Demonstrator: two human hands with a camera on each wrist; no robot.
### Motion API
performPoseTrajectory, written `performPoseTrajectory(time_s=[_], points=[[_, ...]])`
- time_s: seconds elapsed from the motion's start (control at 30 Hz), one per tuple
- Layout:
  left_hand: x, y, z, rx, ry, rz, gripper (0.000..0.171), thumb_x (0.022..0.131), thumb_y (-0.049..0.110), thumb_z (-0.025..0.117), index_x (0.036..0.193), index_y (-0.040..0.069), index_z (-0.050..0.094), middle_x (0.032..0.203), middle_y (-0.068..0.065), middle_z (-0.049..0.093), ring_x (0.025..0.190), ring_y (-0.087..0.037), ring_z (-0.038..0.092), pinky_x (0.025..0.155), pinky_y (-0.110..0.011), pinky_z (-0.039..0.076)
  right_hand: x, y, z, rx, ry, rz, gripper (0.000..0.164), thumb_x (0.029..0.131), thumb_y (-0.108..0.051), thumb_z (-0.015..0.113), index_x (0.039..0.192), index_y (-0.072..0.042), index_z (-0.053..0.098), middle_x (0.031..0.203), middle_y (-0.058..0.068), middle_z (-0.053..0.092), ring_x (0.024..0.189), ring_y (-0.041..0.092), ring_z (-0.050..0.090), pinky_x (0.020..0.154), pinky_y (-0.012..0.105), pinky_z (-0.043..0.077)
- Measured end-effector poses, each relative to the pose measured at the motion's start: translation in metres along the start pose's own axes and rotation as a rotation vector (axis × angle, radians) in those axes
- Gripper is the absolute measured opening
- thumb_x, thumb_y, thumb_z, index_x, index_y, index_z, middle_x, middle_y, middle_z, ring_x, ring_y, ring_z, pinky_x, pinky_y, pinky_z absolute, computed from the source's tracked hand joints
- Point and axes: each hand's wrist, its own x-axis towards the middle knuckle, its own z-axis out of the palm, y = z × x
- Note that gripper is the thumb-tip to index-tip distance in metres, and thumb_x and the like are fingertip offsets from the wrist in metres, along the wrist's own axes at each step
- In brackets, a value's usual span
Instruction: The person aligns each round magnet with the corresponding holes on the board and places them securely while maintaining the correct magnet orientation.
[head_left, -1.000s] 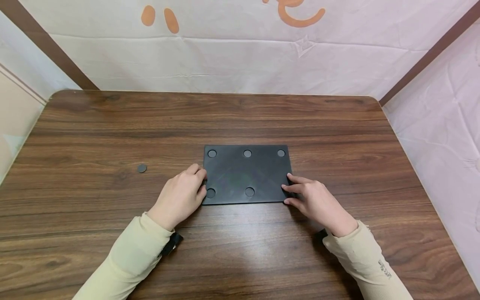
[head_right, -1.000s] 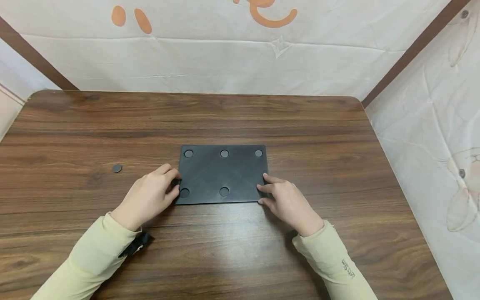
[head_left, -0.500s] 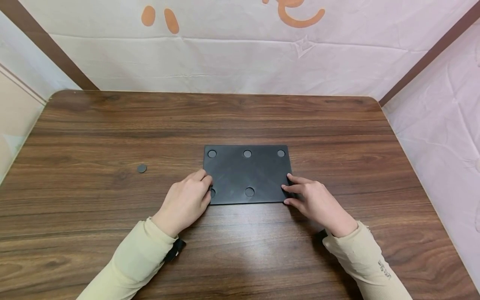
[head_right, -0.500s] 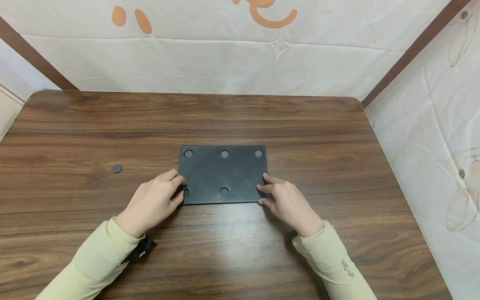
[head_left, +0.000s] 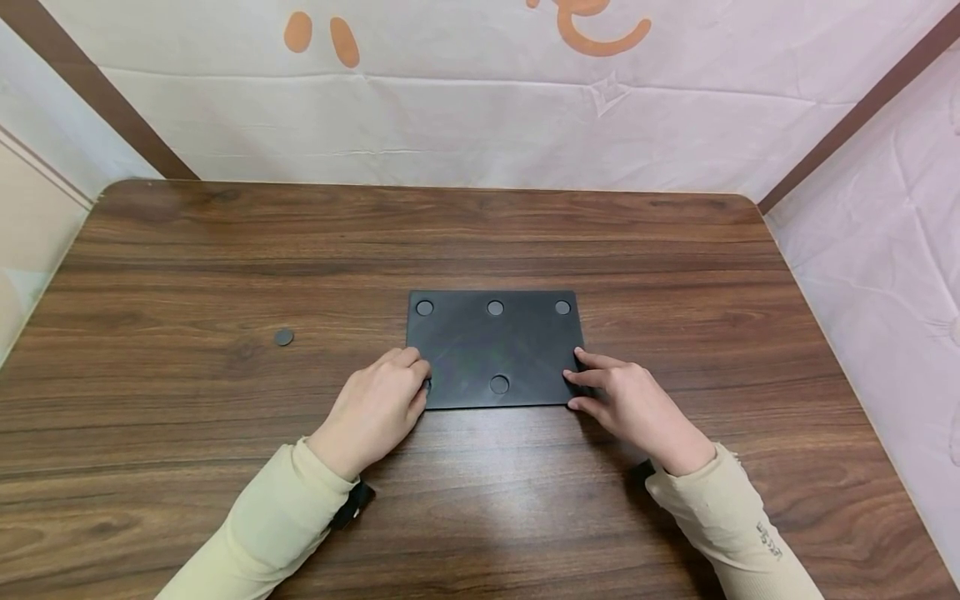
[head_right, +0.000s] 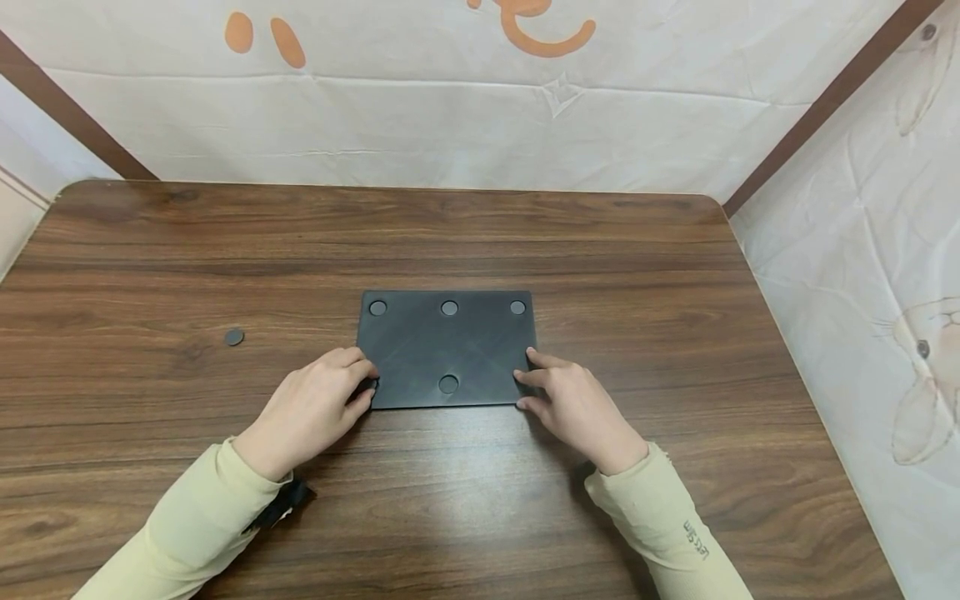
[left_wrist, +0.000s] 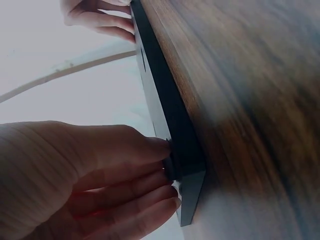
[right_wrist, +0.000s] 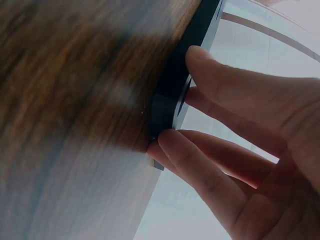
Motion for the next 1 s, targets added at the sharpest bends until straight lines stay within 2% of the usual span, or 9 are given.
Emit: performPoseTrajectory(time_s=[0.23,0.5,0.67,1.0], points=[[0.0002,0.0027,-0.0012,-0.017,-0.017,-0.006,0.006,0.081,0.000,0.071,0.077,0.003,0.068,0.076,-0.002,0.055,0.072,-0.018,0.054,0.056,-0.031,0.050,-0.0002,-0.0002,0.0000,0.004,0.000,-0.001,0.034,0.076,-0.010,0.080,0.107,0.000,0.073,0.123,0.025,0.061,0.102,0.035,0.067,0.079,0.042,0.055],[0.0009,0.0070,-0.0015,-0.033,-0.024,-0.025,0.017,0.084,-0.005,0.065,0.069,0.004,0.068,0.067,0.000,0.047,0.063,-0.015,0.045,0.053,-0.027,0.045,-0.0011,0.0003,0.0009,0.003,-0.001,0.003,0.034,0.076,-0.010,0.080,0.108,0.000,0.073,0.123,0.025,0.061,0.102,0.035,0.067,0.080,0.042,0.055],[0.0010,0.0089,-0.0029,-0.023,-0.007,-0.017,0.021,0.083,-0.008,0.063,0.066,0.004,0.066,0.067,-0.001,0.046,0.062,-0.017,0.046,0.052,-0.028,0.045,-0.0011,0.0005,0.0007,0.003,0.001,0.000,0.034,0.076,-0.011,0.080,0.108,0.000,0.073,0.123,0.025,0.061,0.102,0.034,0.067,0.079,0.042,0.055],[0.0017,0.0058,-0.0021,-0.019,-0.007,-0.014,0.014,0.083,-0.006,0.066,0.072,0.003,0.068,0.068,-0.001,0.049,0.064,-0.016,0.048,0.052,-0.028,0.046,0.0001,0.0000,-0.0007,0.001,-0.008,-0.002,0.034,0.077,-0.010,0.080,0.108,0.000,0.073,0.124,0.025,0.061,0.103,0.035,0.066,0.081,0.043,0.055]])
